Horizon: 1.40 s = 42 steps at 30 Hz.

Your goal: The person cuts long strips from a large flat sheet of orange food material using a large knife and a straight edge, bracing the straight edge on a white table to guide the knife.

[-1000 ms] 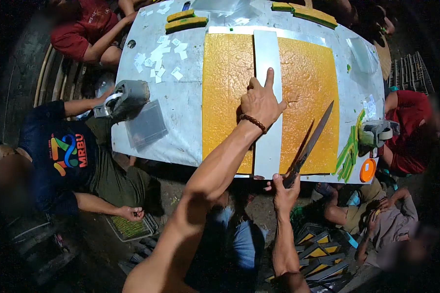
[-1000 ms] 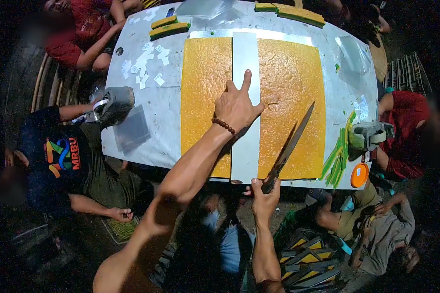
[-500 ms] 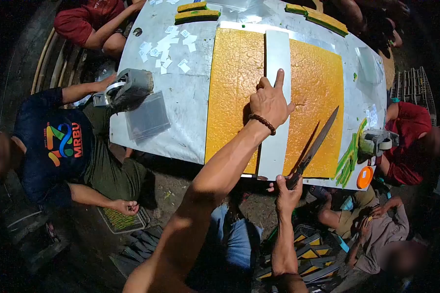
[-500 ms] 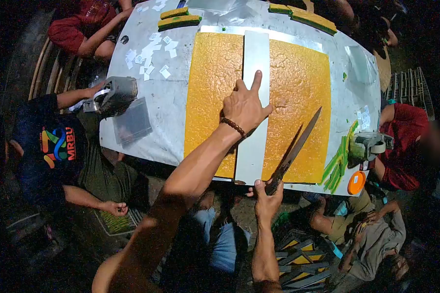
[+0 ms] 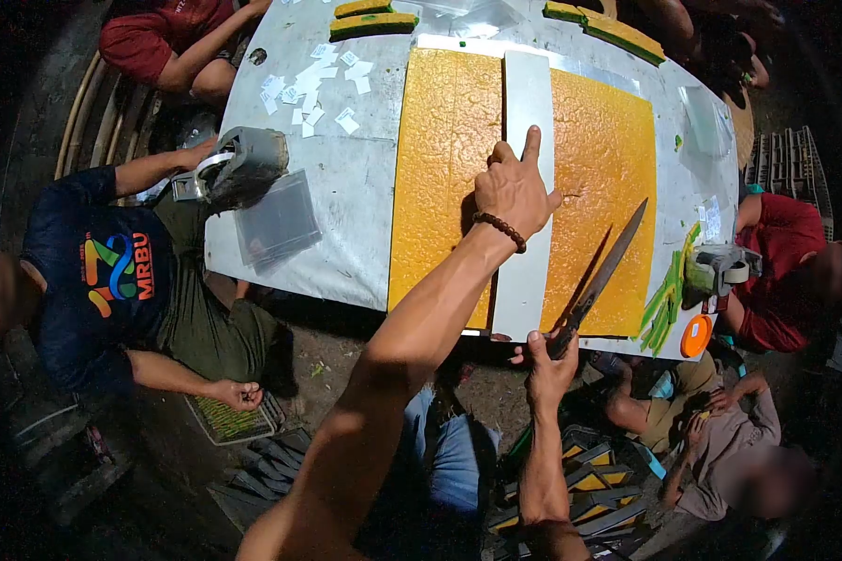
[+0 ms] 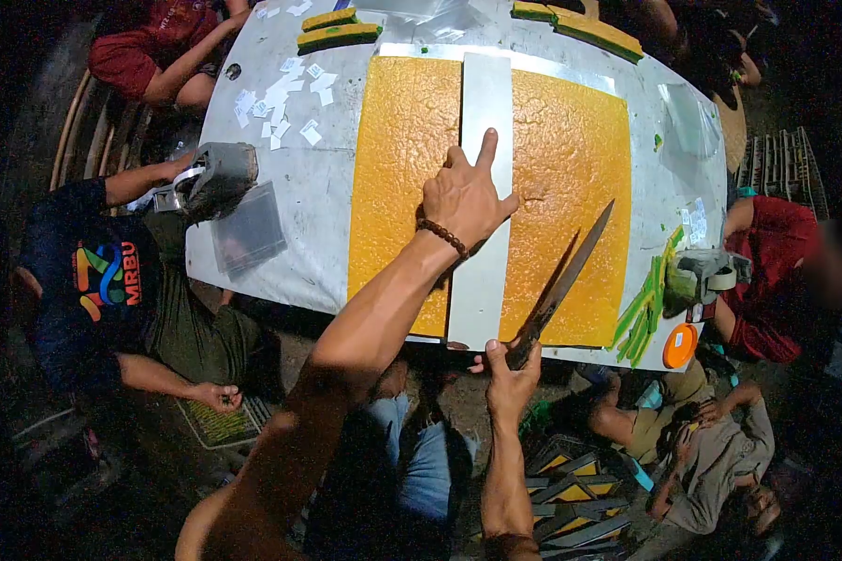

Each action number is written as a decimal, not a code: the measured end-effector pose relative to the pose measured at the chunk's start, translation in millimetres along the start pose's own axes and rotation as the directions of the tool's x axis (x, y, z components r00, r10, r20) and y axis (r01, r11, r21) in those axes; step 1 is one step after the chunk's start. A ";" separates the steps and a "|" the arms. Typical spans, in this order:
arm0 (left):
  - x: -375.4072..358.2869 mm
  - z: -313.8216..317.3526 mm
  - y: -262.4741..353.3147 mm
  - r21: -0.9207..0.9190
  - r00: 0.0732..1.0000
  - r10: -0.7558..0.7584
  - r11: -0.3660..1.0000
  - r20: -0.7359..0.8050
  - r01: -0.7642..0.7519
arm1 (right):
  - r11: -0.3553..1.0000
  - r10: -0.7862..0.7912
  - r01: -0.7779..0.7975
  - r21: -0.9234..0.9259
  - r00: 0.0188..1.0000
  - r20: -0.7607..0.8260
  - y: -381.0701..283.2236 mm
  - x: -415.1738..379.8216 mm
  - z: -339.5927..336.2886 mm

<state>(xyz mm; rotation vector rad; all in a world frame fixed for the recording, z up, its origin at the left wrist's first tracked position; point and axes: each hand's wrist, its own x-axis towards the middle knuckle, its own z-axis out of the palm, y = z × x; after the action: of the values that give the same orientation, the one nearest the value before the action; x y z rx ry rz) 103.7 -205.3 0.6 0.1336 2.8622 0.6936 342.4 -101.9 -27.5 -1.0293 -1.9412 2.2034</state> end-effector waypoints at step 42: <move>4.5 -35.6 -30.3 0.033 0.983 0.157 0.986 0.099 -0.161 | 0.999 0.014 -0.012 -0.043 0.999 0.052 8.1 7.5 -7.6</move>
<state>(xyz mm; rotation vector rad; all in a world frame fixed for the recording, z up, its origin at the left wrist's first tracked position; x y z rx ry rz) 90.6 -247.3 16.9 0.3953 2.7957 0.6392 343.3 -93.8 -38.1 -1.0022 -2.0173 2.2278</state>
